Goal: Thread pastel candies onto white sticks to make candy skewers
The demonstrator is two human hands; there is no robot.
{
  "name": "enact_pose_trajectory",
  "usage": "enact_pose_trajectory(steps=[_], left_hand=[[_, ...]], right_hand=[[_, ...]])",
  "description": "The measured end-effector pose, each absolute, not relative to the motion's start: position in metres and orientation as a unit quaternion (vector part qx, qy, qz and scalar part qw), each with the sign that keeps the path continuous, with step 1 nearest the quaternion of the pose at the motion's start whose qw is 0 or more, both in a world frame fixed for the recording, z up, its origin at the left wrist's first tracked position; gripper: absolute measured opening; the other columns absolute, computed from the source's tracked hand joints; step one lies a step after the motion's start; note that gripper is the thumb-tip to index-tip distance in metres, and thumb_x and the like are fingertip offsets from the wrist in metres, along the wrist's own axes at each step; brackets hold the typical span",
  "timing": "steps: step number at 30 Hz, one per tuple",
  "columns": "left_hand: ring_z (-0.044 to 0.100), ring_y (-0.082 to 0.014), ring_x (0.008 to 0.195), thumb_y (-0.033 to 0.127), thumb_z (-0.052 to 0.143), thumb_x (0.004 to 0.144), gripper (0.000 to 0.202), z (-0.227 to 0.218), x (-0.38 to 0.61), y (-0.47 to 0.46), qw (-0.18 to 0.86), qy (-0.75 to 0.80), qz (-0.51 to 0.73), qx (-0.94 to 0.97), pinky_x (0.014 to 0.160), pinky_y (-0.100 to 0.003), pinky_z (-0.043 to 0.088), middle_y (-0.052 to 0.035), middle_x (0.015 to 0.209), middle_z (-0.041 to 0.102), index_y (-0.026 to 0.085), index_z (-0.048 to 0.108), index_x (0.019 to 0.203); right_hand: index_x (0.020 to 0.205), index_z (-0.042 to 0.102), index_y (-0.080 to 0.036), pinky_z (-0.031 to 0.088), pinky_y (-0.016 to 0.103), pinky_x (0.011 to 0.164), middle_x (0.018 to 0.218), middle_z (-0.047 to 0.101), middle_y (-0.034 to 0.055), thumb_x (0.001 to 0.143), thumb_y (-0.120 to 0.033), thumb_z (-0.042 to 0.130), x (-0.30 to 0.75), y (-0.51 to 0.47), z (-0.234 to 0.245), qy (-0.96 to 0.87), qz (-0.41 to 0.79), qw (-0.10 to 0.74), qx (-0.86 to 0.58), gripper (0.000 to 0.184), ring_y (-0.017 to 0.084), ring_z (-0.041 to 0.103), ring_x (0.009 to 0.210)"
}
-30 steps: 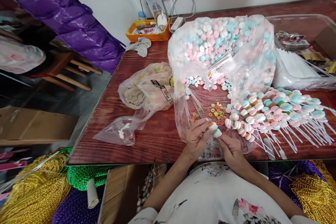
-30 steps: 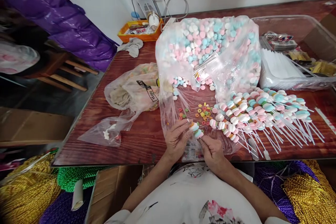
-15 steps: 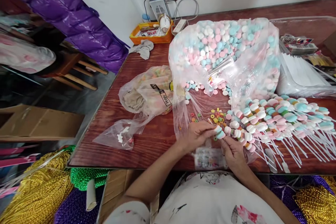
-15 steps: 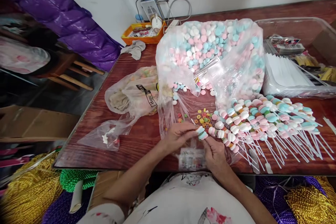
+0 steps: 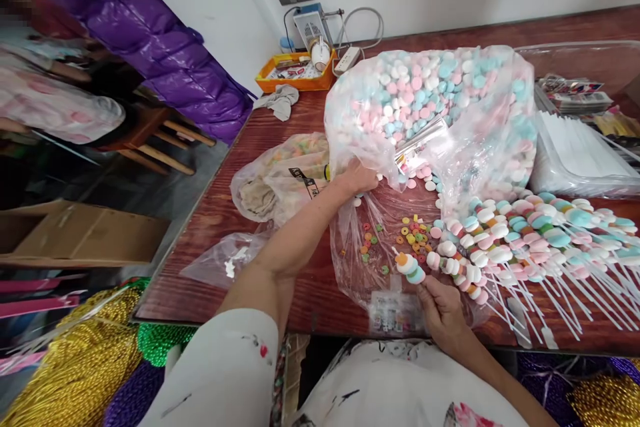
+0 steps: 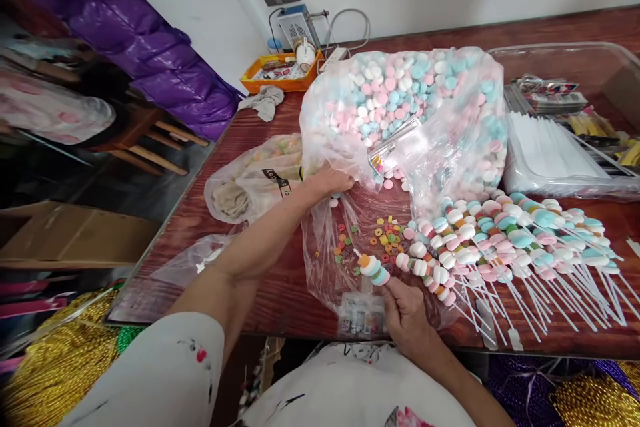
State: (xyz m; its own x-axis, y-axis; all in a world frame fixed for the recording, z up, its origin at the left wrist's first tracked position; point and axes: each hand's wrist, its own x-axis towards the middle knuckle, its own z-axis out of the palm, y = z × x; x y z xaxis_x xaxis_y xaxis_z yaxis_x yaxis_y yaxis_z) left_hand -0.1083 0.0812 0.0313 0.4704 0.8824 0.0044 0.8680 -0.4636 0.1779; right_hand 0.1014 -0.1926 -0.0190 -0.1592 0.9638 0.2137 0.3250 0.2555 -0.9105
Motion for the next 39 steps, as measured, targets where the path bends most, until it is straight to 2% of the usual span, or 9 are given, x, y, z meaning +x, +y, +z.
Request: enact_pose_trajectory(steps=[3, 6, 12, 14, 20, 26, 29, 34, 39], left_hand=[[0.063, -0.023, 0.088, 0.014, 0.055, 0.076, 0.021, 0.036, -0.105, 0.04, 0.091, 0.485, 0.07, 0.867, 0.084, -0.034, 0.049, -0.009, 0.091, 0.071, 0.018, 0.073, 0.085], [0.063, -0.0237, 0.091, 0.01, 0.051, 0.077, 0.025, 0.027, -0.1, -0.018, 0.116, 0.429, 0.091, 0.891, 0.083, -0.036, 0.051, -0.0123, 0.098, 0.069, 0.015, 0.072, 0.09], [0.062, -0.0243, 0.106, 0.005, 0.051, 0.069, 0.052, 0.015, -0.107, -0.062, 0.196, 0.448, 0.184, 0.853, 0.093, -0.041, 0.05, -0.0107, 0.118, 0.065, 0.018, 0.068, 0.117], [0.064, -0.022, 0.098, 0.006, 0.05, 0.069, 0.05, 0.02, -0.11, -0.055, 0.217, 0.46, 0.208, 0.836, 0.088, -0.036, 0.051, -0.0092, 0.11, 0.067, 0.018, 0.07, 0.114], [0.063, -0.0221, 0.083, 0.014, 0.058, 0.076, 0.02, 0.015, -0.107, -0.051, 0.189, 0.445, 0.103, 0.869, 0.077, -0.034, 0.049, -0.0092, 0.09, 0.067, 0.017, 0.074, 0.088], [0.064, -0.0194, 0.083, 0.028, 0.059, 0.086, 0.019, 0.01, -0.111, -0.046, 0.298, 0.452, 0.241, 0.805, 0.077, -0.031, 0.048, -0.0065, 0.092, 0.071, 0.018, 0.075, 0.09], [0.062, -0.0222, 0.096, 0.024, 0.056, 0.087, 0.019, 0.015, -0.103, -0.036, 0.237, 0.447, 0.217, 0.835, 0.092, -0.038, 0.044, -0.0077, 0.103, 0.071, 0.018, 0.074, 0.082], [0.06, -0.0214, 0.082, 0.008, 0.045, 0.086, 0.028, 0.011, -0.086, -0.033, 0.145, 0.41, 0.094, 0.896, 0.091, -0.04, 0.042, -0.0082, 0.081, 0.069, 0.016, 0.065, 0.067], [0.058, -0.0232, 0.092, 0.012, 0.049, 0.085, 0.022, -0.001, -0.088, -0.048, 0.126, 0.415, 0.155, 0.888, 0.088, -0.037, 0.046, -0.0108, 0.097, 0.069, 0.014, 0.069, 0.093]], right_hand=[[0.093, 0.065, -0.017, 0.034, 0.025, 0.05, 0.06, 0.047, -0.0038, 0.096, -0.02, 0.045, 0.103, -0.194, -0.02, -0.665, 0.365, 0.444, -0.478, 0.021, 0.01, 0.04, 0.05], [0.085, 0.064, -0.018, 0.034, 0.026, 0.049, 0.057, 0.044, -0.0042, 0.096, -0.023, 0.046, 0.106, -0.195, -0.022, -0.622, 0.385, 0.472, -0.492, 0.022, 0.01, 0.039, 0.05], [0.071, 0.055, -0.02, 0.034, 0.025, 0.046, 0.053, 0.044, -0.005, 0.096, -0.031, 0.048, 0.107, -0.193, -0.02, -0.535, 0.411, 0.526, -0.517, 0.029, 0.01, 0.039, 0.047], [0.072, 0.054, -0.021, 0.034, 0.024, 0.046, 0.053, 0.044, -0.0053, 0.097, -0.033, 0.048, 0.107, -0.194, -0.018, -0.532, 0.406, 0.529, -0.522, 0.029, 0.01, 0.039, 0.047], [0.07, 0.054, -0.02, 0.035, 0.024, 0.05, 0.056, 0.046, -0.0045, 0.097, -0.028, 0.048, 0.111, -0.203, -0.015, -0.567, 0.359, 0.517, -0.531, 0.029, 0.01, 0.042, 0.05], [0.077, 0.061, -0.019, 0.035, 0.024, 0.049, 0.055, 0.046, -0.0047, 0.096, -0.026, 0.048, 0.11, -0.207, -0.014, -0.61, 0.333, 0.492, -0.525, 0.024, 0.01, 0.042, 0.048], [0.081, 0.063, -0.019, 0.035, 0.024, 0.049, 0.056, 0.047, -0.0046, 0.096, -0.024, 0.048, 0.107, -0.205, -0.012, -0.63, 0.317, 0.489, -0.513, 0.022, 0.01, 0.043, 0.048], [0.092, 0.065, -0.018, 0.034, 0.024, 0.05, 0.057, 0.045, -0.0049, 0.096, -0.02, 0.047, 0.108, -0.204, -0.01, -0.655, 0.299, 0.485, -0.496, 0.019, 0.01, 0.041, 0.049], [0.08, 0.061, -0.018, 0.033, 0.024, 0.049, 0.058, 0.043, -0.0044, 0.095, -0.019, 0.048, 0.113, -0.202, -0.009, -0.654, 0.284, 0.486, -0.506, 0.02, 0.01, 0.038, 0.05]])
